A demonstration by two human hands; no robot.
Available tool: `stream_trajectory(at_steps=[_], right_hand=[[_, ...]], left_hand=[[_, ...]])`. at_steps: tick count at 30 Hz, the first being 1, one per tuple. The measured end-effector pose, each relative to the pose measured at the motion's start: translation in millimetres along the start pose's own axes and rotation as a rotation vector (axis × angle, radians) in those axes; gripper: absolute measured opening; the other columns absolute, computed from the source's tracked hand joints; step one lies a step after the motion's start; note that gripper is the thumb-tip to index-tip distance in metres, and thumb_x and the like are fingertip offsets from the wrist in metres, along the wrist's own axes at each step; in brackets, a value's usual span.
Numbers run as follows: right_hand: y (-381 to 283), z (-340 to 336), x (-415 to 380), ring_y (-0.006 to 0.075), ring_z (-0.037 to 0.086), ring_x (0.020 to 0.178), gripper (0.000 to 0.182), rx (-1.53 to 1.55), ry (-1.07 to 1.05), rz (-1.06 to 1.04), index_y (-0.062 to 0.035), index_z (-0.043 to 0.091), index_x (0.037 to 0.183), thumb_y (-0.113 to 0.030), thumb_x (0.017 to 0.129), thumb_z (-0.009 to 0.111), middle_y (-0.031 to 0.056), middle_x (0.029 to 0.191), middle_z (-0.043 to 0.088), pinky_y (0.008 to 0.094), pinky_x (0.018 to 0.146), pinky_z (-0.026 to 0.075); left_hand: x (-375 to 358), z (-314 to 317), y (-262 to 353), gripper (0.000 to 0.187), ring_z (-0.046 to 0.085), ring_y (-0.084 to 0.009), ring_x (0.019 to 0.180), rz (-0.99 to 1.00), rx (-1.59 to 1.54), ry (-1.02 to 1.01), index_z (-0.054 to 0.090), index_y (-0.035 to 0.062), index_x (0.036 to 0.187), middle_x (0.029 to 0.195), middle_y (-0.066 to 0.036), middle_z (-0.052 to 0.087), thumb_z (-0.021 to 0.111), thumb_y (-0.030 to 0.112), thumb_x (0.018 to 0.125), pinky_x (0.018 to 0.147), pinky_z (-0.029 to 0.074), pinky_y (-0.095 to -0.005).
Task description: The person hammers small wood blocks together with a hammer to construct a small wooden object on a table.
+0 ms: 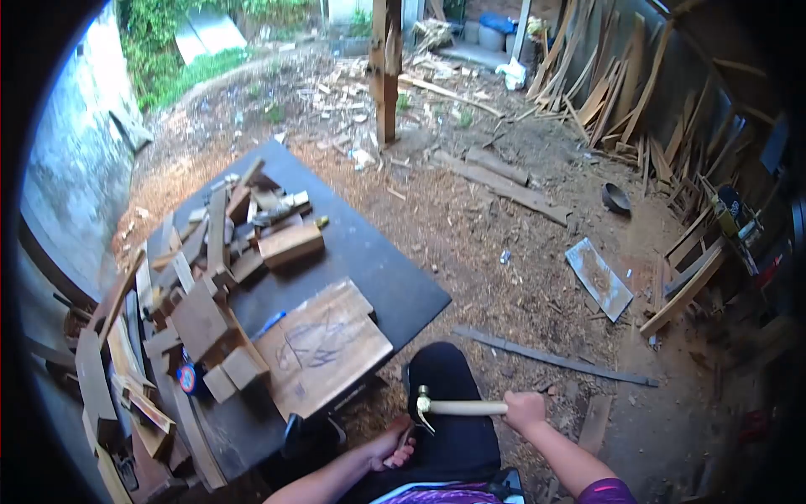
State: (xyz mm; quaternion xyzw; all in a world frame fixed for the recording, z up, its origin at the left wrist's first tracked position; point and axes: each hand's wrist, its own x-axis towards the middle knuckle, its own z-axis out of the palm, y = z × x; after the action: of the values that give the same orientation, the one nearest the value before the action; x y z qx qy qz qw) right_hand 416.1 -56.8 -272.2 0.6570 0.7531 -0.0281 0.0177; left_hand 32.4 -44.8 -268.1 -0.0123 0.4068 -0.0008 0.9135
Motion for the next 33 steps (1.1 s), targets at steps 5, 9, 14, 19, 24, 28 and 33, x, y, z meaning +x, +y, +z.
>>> stream_trajectory(at_steps=[5, 9, 14, 19, 24, 28, 33], right_hand=[[-8, -64, 15, 0.0347, 0.076, 0.089, 0.027, 0.045, -0.501, 0.012, -0.0178, 0.075, 0.102, -0.035, 0.082, 0.070, 0.0127, 0.090, 0.077, 0.0499, 0.081, 0.061], [-3, -98, 25, 0.0360, 0.075, 0.098, 0.033, 0.155, -0.715, -0.107, -0.0218, 0.078, 0.110, -0.037, 0.083, 0.067, 0.0151, 0.098, 0.078, 0.0496, 0.087, 0.060], [8, -115, 32, 0.0367, 0.074, 0.094, 0.036, 0.255, -0.949, -0.353, -0.0164, 0.078, 0.113, -0.038, 0.085, 0.070, 0.0149, 0.098, 0.078, 0.0496, 0.084, 0.058], [-12, -105, 27, 0.0352, 0.074, 0.095, 0.037, 0.309, -0.815, -0.350, -0.0145, 0.077, 0.115, -0.037, 0.086, 0.071, 0.0141, 0.100, 0.078, 0.0484, 0.084, 0.057], [-31, -119, -2, 0.0188, 0.074, 0.087, 0.030, 0.955, -0.561, -0.241, -0.0143, 0.078, 0.112, -0.033, 0.088, 0.081, 0.0073, 0.093, 0.078, 0.0372, 0.080, 0.056], [-75, -161, 13, 0.0163, 0.069, 0.076, 0.036, 1.415, -0.521, -0.334, -0.0049, 0.065, 0.113, -0.028, 0.092, 0.083, 0.0033, 0.075, 0.065, 0.0316, 0.073, 0.055], [-130, -246, 53, 0.0152, 0.065, 0.063, 0.044, 2.201, -0.700, -0.463, -0.0051, 0.051, 0.112, -0.025, 0.092, 0.084, 0.0043, 0.072, 0.059, 0.0306, 0.053, 0.053]], left_hand=[[-26, 29, 1, 0.072, 0.047, -0.0170, 0.049, 0.459, 0.775, 0.408, 0.057, 0.0087, 0.087, 0.065, -0.003, 0.055, 0.040, 0.077, 0.103, 0.048, 0.044, -0.0378], [-75, 62, -10, 0.064, 0.069, -0.0343, 0.064, 0.879, 1.239, 0.586, 0.066, 0.0015, 0.089, 0.066, -0.016, 0.065, 0.055, 0.063, 0.104, 0.064, 0.055, -0.0451], [-198, 121, -12, 0.043, 0.073, -0.0379, 0.072, 1.216, 1.306, 0.581, 0.066, 0.0039, 0.096, 0.075, -0.017, 0.070, 0.070, 0.046, 0.100, 0.066, 0.057, -0.0415], [-232, 122, -14, 0.035, 0.067, -0.0166, 0.061, 1.412, 1.271, 0.620, 0.062, 0.0014, 0.099, 0.070, -0.008, 0.067, 0.067, 0.036, 0.104, 0.060, 0.052, -0.0315], [-252, 120, -28, 0.048, 0.052, -0.0086, 0.047, 1.668, 0.713, 0.430, 0.053, 0.0055, 0.119, 0.066, -0.007, 0.062, 0.057, 0.052, 0.108, 0.043, 0.037, -0.0223], [-265, 117, -31, 0.051, 0.053, -0.0090, 0.052, 1.662, 0.591, 0.404, 0.054, 0.0041, 0.120, 0.074, -0.007, 0.064, 0.060, 0.053, 0.106, 0.048, 0.037, -0.0227], [-267, 126, -25, 0.049, 0.058, -0.0095, 0.060, 1.778, 0.885, 0.440, 0.057, 0.0000, 0.116, 0.076, -0.003, 0.064, 0.065, 0.047, 0.105, 0.058, 0.045, -0.0247]])
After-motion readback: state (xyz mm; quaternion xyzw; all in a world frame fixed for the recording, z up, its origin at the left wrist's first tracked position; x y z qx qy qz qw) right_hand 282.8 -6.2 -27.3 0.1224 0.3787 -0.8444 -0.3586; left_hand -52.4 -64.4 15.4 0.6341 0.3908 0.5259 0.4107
